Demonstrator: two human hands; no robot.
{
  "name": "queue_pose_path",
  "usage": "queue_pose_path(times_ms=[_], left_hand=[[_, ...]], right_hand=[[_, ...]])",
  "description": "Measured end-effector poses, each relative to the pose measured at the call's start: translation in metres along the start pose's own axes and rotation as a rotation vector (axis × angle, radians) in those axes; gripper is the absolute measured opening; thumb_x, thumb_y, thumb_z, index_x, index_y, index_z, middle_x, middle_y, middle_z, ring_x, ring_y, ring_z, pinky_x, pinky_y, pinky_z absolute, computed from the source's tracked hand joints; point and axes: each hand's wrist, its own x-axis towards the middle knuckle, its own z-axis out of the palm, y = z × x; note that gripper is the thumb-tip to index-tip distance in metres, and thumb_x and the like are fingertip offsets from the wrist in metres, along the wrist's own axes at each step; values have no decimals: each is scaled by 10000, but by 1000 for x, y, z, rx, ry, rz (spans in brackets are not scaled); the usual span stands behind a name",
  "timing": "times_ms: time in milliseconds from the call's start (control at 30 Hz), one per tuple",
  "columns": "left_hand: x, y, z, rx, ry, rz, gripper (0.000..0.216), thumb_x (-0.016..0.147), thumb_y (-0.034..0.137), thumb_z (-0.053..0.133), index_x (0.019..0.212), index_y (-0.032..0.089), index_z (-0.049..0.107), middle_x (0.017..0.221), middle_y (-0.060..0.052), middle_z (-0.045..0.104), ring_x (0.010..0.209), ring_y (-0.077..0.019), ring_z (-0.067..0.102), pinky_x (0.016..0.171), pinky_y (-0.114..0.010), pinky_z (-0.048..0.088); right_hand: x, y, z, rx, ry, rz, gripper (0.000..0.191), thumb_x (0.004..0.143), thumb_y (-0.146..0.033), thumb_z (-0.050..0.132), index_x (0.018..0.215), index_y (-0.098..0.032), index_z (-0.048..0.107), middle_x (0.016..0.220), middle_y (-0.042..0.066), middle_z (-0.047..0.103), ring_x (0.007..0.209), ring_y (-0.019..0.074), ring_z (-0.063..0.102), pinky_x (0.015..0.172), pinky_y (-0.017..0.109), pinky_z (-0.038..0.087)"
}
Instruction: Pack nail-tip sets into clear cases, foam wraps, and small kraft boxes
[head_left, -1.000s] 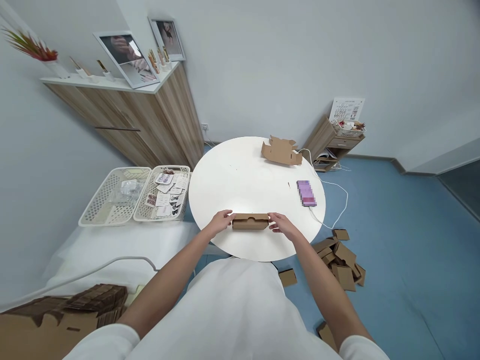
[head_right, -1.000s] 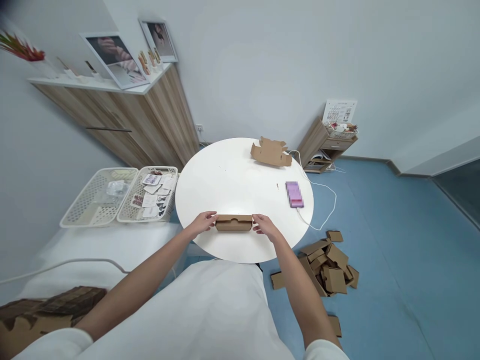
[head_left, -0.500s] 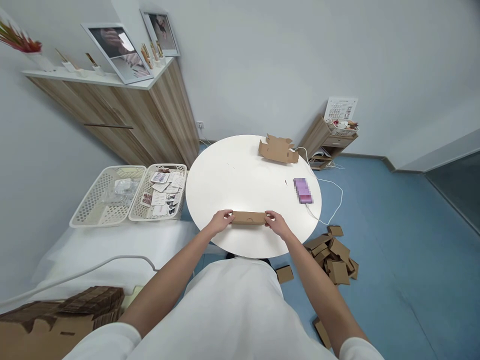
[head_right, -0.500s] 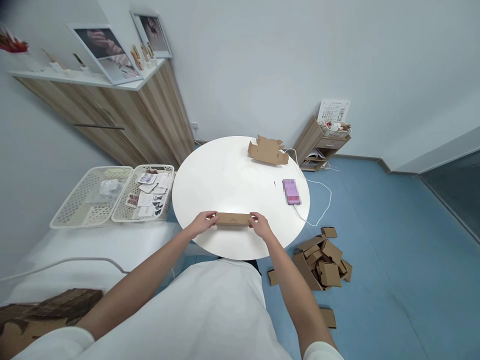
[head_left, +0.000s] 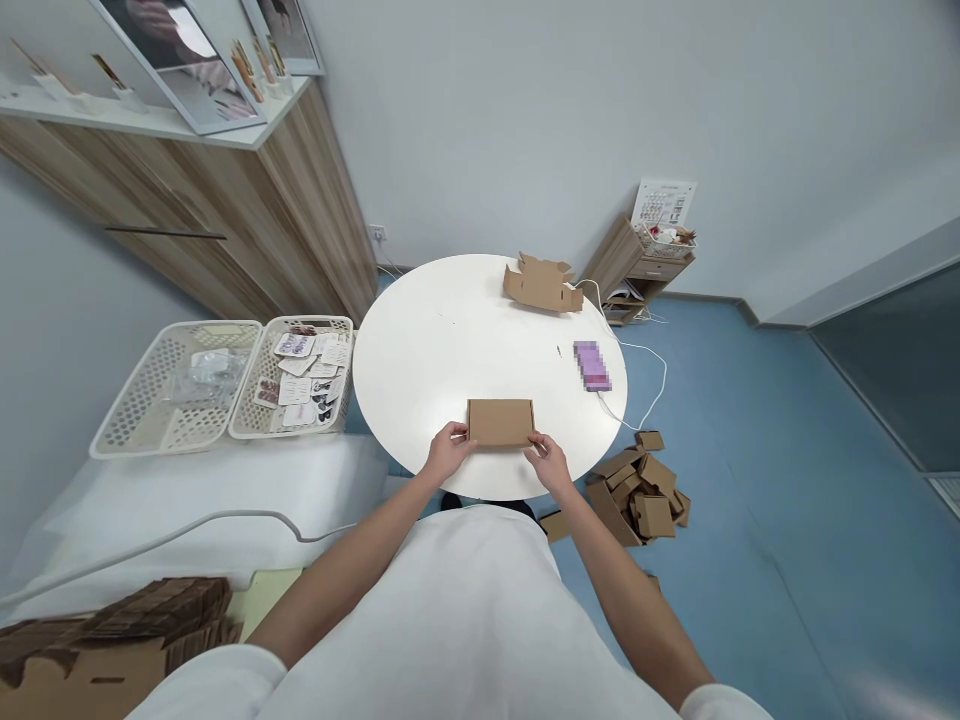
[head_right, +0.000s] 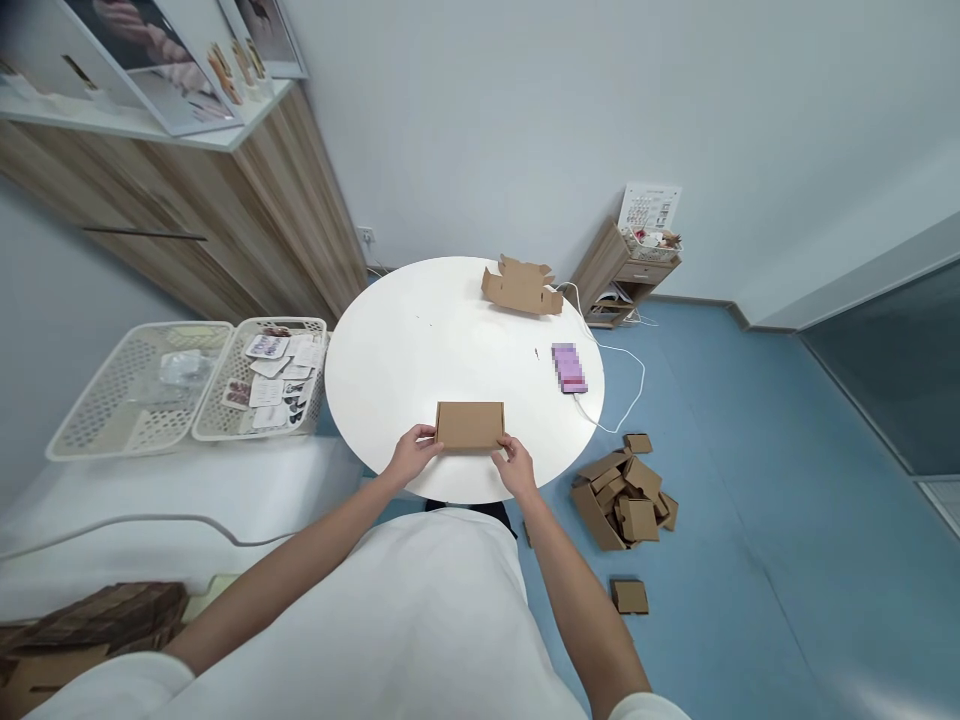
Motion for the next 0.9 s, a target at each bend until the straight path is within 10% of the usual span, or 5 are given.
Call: queue_pose_path(times_ms=[500, 900], left_hand=[[5, -22, 9, 324, 32, -206, 524, 697, 387, 602, 1146, 147, 477, 1053, -122, 587, 946, -212, 578, 757, -293, 442], [3, -17, 18, 96, 40, -185, 386, 777, 318, 530, 1134, 178, 484, 1036, -73, 590, 561, -77, 602, 614, -233, 490]], right_hand=[[-12, 14, 1, -82, -10, 149, 530, 680, -340, 573, 1158, -234, 368, 1309, 99, 430, 1032, 183, 559, 871, 314, 426], [8, -10, -11, 109, -118, 345, 427, 787, -402, 465, 1194, -288, 405, 1240, 48, 485, 814, 151, 638, 706, 283, 500]])
